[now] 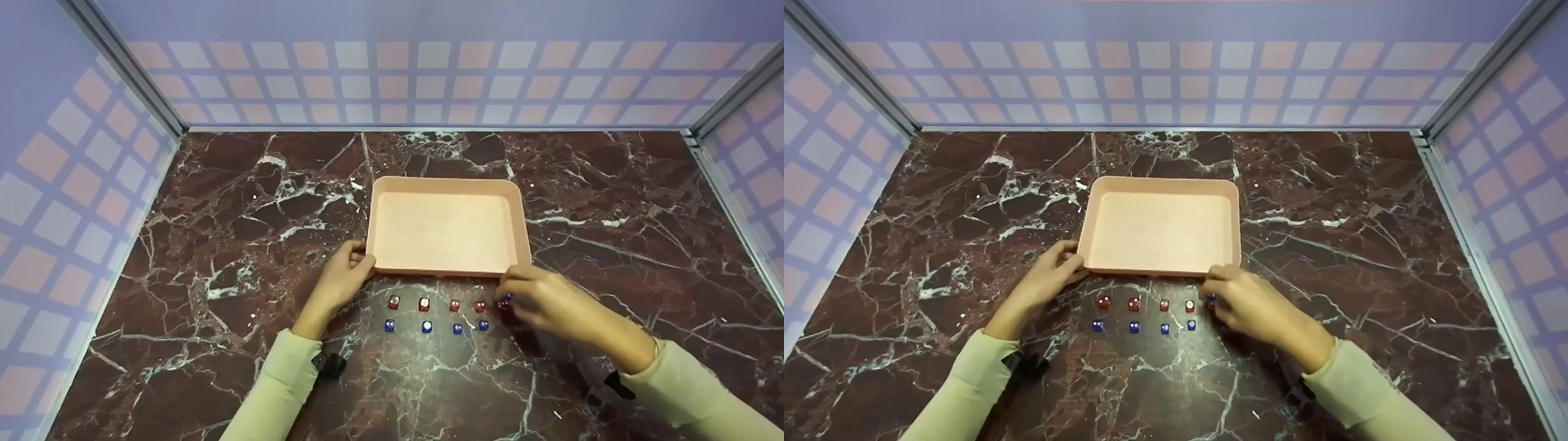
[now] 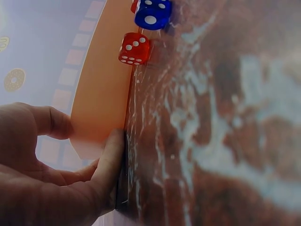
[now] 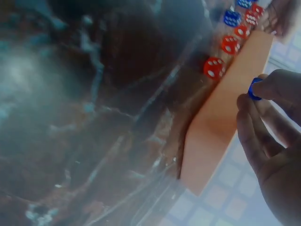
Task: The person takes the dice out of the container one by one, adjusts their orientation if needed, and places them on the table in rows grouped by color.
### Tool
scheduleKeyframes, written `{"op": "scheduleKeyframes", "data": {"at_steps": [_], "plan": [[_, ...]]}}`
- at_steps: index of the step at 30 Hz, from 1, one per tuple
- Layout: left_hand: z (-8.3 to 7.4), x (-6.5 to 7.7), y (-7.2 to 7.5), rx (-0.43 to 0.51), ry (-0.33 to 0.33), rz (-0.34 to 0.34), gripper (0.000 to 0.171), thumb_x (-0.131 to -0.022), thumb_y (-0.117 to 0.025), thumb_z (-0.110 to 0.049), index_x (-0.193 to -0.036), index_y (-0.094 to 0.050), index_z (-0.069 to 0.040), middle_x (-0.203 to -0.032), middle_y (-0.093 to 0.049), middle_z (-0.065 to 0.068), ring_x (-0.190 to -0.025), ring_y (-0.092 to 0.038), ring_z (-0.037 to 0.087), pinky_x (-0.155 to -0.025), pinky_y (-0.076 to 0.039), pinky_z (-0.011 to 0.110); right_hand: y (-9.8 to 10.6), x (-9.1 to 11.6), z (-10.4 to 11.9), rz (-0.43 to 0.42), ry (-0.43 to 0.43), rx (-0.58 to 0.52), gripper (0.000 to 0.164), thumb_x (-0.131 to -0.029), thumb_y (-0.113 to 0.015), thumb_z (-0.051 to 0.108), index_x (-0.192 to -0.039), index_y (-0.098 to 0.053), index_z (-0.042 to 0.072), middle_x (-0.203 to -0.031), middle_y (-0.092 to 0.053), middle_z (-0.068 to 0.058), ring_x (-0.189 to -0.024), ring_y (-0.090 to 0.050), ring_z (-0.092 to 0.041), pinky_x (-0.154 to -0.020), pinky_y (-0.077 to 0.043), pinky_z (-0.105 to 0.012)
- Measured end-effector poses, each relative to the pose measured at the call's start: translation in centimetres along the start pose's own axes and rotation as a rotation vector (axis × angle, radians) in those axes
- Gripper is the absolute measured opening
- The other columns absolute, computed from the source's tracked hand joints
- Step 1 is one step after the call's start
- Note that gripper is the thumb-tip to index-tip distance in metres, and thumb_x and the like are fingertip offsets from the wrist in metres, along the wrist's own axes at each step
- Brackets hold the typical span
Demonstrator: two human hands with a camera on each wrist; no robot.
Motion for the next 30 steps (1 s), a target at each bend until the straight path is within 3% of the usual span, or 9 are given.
{"op": "scheduleKeyframes", "data": {"at_steps": [5,9,13,18,30], "plan": [[-0.1,0.1,0.2,0.014,0.004,-0.016,0.046,-0.098,-0.057,-0.016,-0.14,-0.057,0.004,-0.11,-0.068,0.015,-0.097,-0.068,0.024,-0.084,-0.057,0.03,-1.0,0.5,0.8,0.003,0.029,0.013,0.037,-0.074,-0.078,-0.014,-0.106,-0.076,0.005,-0.105,-0.068,-0.002,-0.093,-0.069,-0.018,-0.083,-0.064,-0.036],[0.0,0.2,0.1,0.017,0.014,-0.025,0.045,-0.099,-0.057,-0.017,-0.139,-0.057,0.004,-0.109,-0.067,0.015,-0.096,-0.067,0.022,-0.084,-0.057,0.029,-1.4,0.9,1.3,0.008,0.058,0.007,0.036,-0.074,-0.077,-0.015,-0.102,-0.075,0.007,-0.101,-0.065,0.001,-0.087,-0.066,-0.013,-0.077,-0.062,-0.029],[-0.2,0.2,-0.1,0.006,0.009,-0.033,0.046,-0.1,-0.056,-0.018,-0.14,-0.057,0.004,-0.108,-0.067,0.015,-0.096,-0.067,0.023,-0.084,-0.057,0.03,-1.7,1.6,1.5,0.025,0.057,-0.017,0.037,-0.074,-0.074,-0.017,-0.102,-0.076,0.008,-0.1,-0.063,0.001,-0.083,-0.065,-0.011,-0.072,-0.061,-0.025],[-0.5,0.3,-0.1,-0.018,0.006,-0.044,0.047,-0.1,-0.055,-0.02,-0.14,-0.056,0.005,-0.108,-0.07,0.016,-0.096,-0.069,0.025,-0.084,-0.056,0.031,-2.3,2.2,1.5,0.031,0.047,-0.011,0.037,-0.076,-0.073,-0.017,-0.103,-0.078,0.007,-0.101,-0.066,0.0,-0.085,-0.068,-0.012,-0.075,-0.063,-0.026],[-0.3,0.5,0.3,-0.12,-0.008,-0.095,0.035,-0.098,-0.053,-0.022,-0.119,-0.061,0.004,-0.111,-0.072,0.02,-0.103,-0.07,0.032,-0.096,-0.056,0.046,-2.6,2.1,1.6,0.0,0.081,-0.009,0.04,-0.074,-0.071,-0.019,-0.104,-0.078,0.008,-0.104,-0.068,0.0,-0.086,-0.07,-0.014,-0.076,-0.064,-0.029]]}}
Point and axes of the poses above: each hand's wrist, its own x-axis away from the middle knuckle, its own y-axis out of the back of the hand, z = x × y, the point moved 4 cm from there along -x, towards the middle knuckle
